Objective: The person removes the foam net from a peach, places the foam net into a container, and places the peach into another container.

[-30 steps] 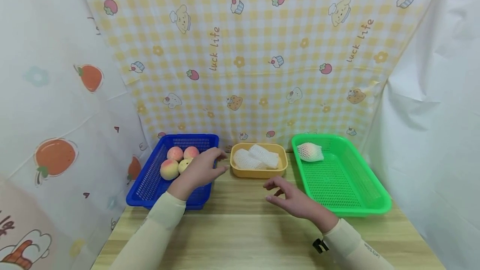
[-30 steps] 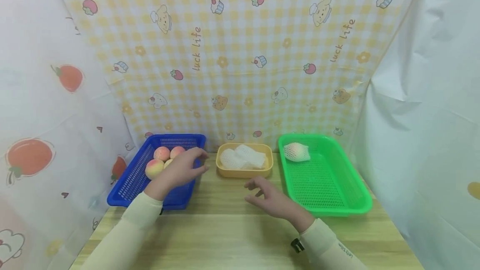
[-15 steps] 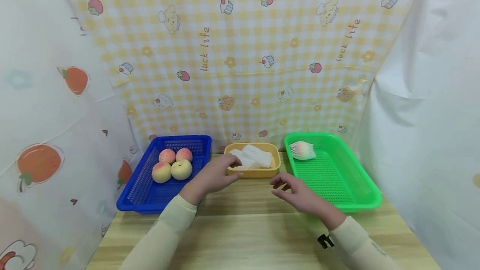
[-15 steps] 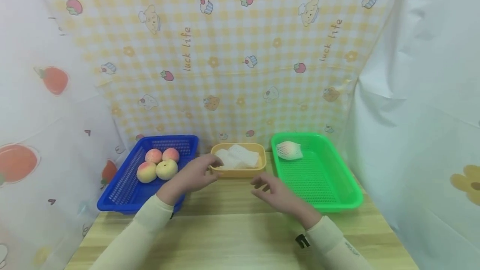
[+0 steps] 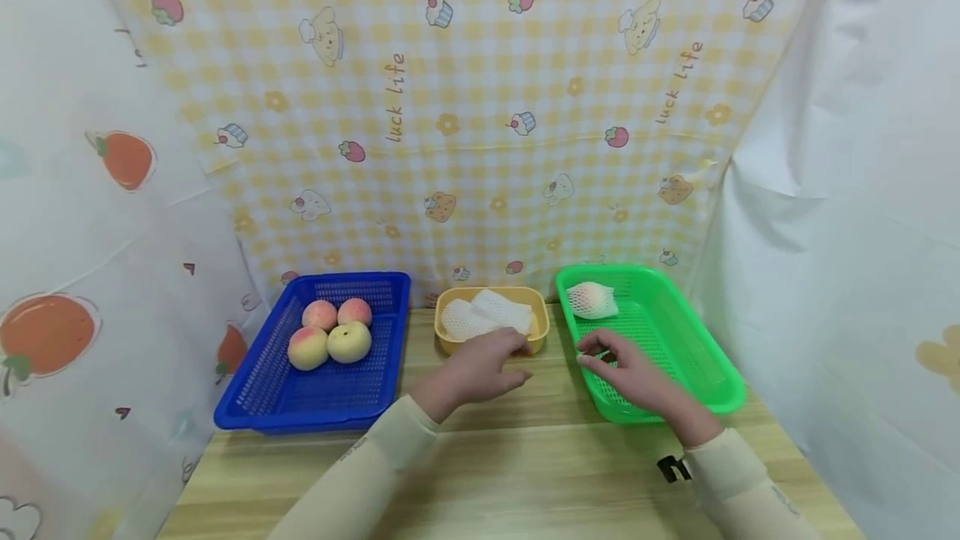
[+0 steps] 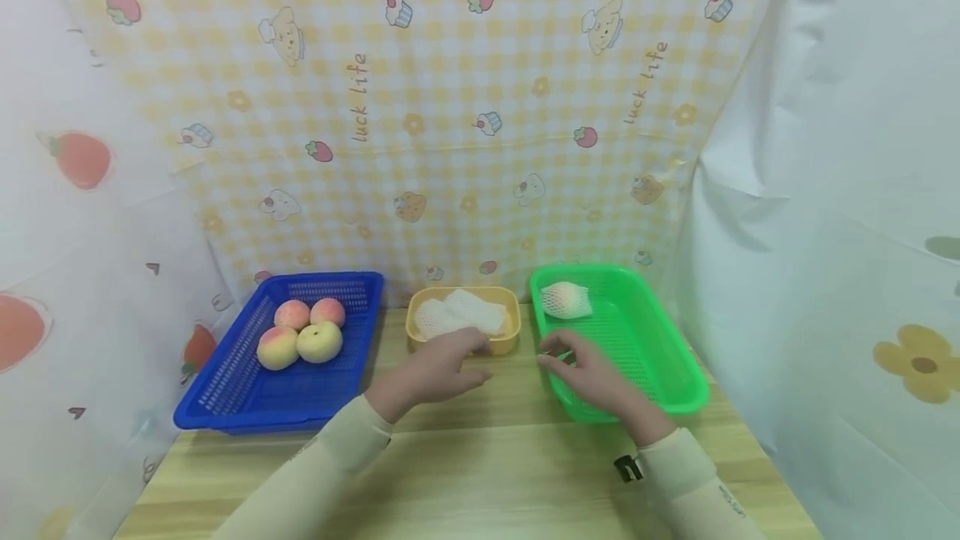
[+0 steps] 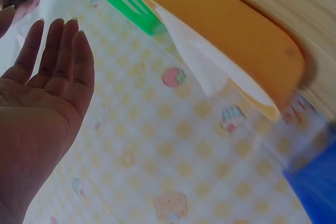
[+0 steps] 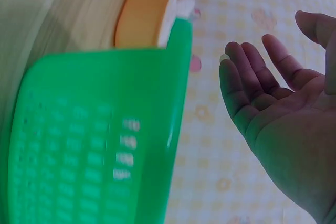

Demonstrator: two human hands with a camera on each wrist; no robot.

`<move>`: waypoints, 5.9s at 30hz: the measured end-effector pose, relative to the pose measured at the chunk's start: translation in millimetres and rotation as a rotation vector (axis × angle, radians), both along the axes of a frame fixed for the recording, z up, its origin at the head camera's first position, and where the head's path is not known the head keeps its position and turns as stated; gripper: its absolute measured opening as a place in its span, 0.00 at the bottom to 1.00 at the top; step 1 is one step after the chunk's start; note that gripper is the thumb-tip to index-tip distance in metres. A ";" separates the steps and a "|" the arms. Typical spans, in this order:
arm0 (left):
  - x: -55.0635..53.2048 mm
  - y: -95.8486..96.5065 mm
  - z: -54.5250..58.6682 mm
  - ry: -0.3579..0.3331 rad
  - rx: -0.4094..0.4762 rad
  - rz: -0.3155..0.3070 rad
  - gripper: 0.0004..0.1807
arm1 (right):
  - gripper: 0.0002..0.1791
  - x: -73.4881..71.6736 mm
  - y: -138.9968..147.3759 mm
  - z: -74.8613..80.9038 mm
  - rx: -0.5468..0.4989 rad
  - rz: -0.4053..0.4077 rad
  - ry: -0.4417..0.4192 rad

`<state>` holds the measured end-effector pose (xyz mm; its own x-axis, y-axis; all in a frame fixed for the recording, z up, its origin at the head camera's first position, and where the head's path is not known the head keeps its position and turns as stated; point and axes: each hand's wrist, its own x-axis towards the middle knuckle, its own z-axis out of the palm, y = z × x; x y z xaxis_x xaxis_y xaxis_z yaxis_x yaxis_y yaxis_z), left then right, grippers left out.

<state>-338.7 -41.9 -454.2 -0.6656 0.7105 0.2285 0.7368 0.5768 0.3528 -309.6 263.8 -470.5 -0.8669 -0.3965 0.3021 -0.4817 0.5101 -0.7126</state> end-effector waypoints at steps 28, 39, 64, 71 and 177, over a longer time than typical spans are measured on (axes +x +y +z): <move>4.2 120.2 -28.9 0.190 -0.194 -0.106 0.34 | 0.14 -1.0 61.8 5.5 0.069 -0.173 -0.102; -3.6 149.6 -61.7 0.211 -0.345 -0.047 0.40 | 0.16 -19.5 62.8 11.4 0.140 -0.196 -0.109; -5.6 155.6 -75.1 0.240 -0.380 -0.030 0.39 | 0.37 -111.4 60.3 25.3 0.442 -0.181 0.004; -7.7 157.1 -76.1 0.241 -0.378 -0.036 0.39 | 0.49 -156.5 62.5 11.7 0.647 -0.190 0.012; 17.4 135.2 -59.0 0.261 -0.308 -0.058 0.31 | 0.46 -79.1 -0.3 43.0 0.385 -0.081 0.179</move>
<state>-321.3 93.3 -513.2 -0.5706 0.8064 0.1554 0.8129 0.5815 -0.0329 -388.8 263.5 -427.5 -0.8471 -0.4426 0.2942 -0.5281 0.7636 -0.3716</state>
